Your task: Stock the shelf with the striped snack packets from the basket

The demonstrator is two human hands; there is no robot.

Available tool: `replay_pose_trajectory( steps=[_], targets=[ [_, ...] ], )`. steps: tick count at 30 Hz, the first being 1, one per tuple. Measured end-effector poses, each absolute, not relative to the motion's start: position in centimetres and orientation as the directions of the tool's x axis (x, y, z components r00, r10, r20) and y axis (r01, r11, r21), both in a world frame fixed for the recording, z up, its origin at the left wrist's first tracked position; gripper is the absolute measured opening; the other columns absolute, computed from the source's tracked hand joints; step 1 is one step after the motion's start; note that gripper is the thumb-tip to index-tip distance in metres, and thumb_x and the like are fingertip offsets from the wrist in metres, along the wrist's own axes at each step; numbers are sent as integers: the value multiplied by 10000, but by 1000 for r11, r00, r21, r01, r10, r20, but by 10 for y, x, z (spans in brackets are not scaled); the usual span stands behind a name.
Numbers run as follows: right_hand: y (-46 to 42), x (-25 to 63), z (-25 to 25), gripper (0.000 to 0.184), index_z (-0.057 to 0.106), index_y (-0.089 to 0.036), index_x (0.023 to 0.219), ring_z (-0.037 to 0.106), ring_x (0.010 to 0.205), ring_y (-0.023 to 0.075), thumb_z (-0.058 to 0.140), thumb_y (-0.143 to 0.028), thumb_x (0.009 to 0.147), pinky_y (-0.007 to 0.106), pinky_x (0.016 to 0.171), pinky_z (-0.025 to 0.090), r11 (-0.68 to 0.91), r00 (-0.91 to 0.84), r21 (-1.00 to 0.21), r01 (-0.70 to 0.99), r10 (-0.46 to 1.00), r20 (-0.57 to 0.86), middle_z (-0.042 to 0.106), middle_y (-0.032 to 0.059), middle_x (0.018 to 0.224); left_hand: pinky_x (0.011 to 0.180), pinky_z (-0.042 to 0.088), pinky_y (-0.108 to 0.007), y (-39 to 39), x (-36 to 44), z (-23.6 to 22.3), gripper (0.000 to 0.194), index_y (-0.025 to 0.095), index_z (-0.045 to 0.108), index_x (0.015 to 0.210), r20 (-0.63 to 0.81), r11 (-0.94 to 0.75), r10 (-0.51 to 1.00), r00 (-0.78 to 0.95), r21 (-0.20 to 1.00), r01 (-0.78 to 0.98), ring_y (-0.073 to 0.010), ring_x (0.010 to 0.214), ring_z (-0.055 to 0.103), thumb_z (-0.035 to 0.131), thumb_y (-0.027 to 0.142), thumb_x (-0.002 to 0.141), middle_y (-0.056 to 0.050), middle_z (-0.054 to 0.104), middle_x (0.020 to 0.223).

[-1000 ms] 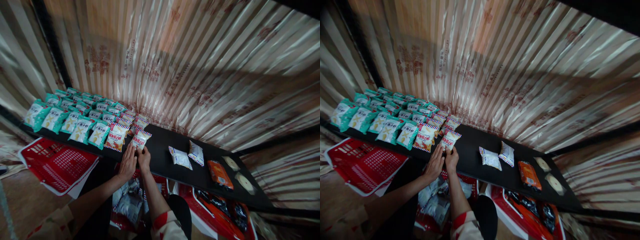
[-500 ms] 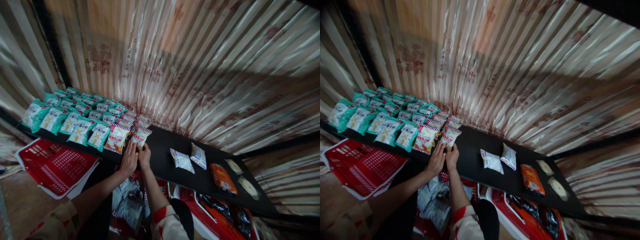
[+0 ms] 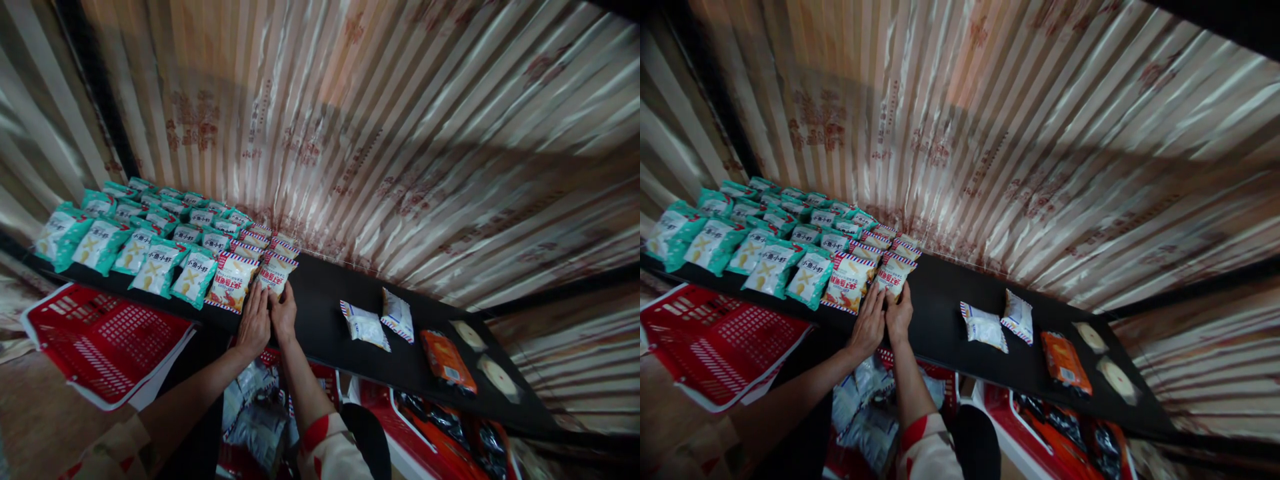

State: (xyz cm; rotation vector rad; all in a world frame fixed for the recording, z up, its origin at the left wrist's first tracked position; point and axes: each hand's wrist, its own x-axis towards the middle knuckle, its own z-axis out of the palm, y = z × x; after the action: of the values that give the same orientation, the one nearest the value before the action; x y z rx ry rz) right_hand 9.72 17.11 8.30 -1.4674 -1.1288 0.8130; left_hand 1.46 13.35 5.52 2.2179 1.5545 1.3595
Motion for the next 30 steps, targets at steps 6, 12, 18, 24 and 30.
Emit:
replay_pose_trajectory(
  steps=[6, 12, 18, 24, 30],
  targets=[
    [170, 97, 88, 492, 518, -204, 1235, 640, 811, 182, 544, -327, 759, 312, 758, 499, -15, 295, -964, 266, 953, 66, 691, 51, 997, 1084, 268, -521, 135, 16, 52, 561, 131, 152, 1441, 590, -452, 807, 40, 571, 685, -266, 1386, 116, 275, 107, 894, -158, 146, 1506],
    [168, 100, 94, 573, 539, -124, 1217, 571, 991, 249, 585, -426, 731, 379, 885, 436, -34, 356, -881, 473, 921, 155, 622, 143, 1084, 1086, 268, -521, 135, 17, 53, 598, 154, 97, 1452, 618, -466, 786, 24, 566, 680, -268, 1384, 130, 293, 103, 889, -137, 128, 1513],
    [178, 107, 94, 654, 430, -110, 1324, 446, 1198, 244, 404, -537, 829, 382, 1005, 334, -32, 376, -907, 420, 916, 141, 489, 170, 1302, 1086, 278, -515, 133, 18, 59, 668, 171, 15, 1455, 617, -474, 786, 43, 556, 683, -257, 1386, 127, 285, 49, 855, -124, 115, 1518],
    [195, 105, 95, 602, 406, -210, 1348, 513, 1140, 203, 342, -553, 858, 319, 932, 401, -44, 337, -958, 282, 940, 56, 579, 72, 1235, 1089, 279, -512, 135, 17, 61, 663, 173, 79, 1454, 594, -450, 804, 30, 576, 682, -255, 1384, 134, 295, 38, 841, -117, 147, 1513],
    [198, 99, 97, 552, 455, -229, 1310, 574, 1046, 204, 328, -535, 868, 310, 865, 438, -23, 324, -953, 301, 943, 79, 648, 57, 1111, 1085, 288, -520, 136, 17, 62, 662, 174, 87, 1453, 609, -461, 793, 20, 578, 674, -253, 1384, 139, 295, 32, 840, -123, 188, 1502]
  ],
)
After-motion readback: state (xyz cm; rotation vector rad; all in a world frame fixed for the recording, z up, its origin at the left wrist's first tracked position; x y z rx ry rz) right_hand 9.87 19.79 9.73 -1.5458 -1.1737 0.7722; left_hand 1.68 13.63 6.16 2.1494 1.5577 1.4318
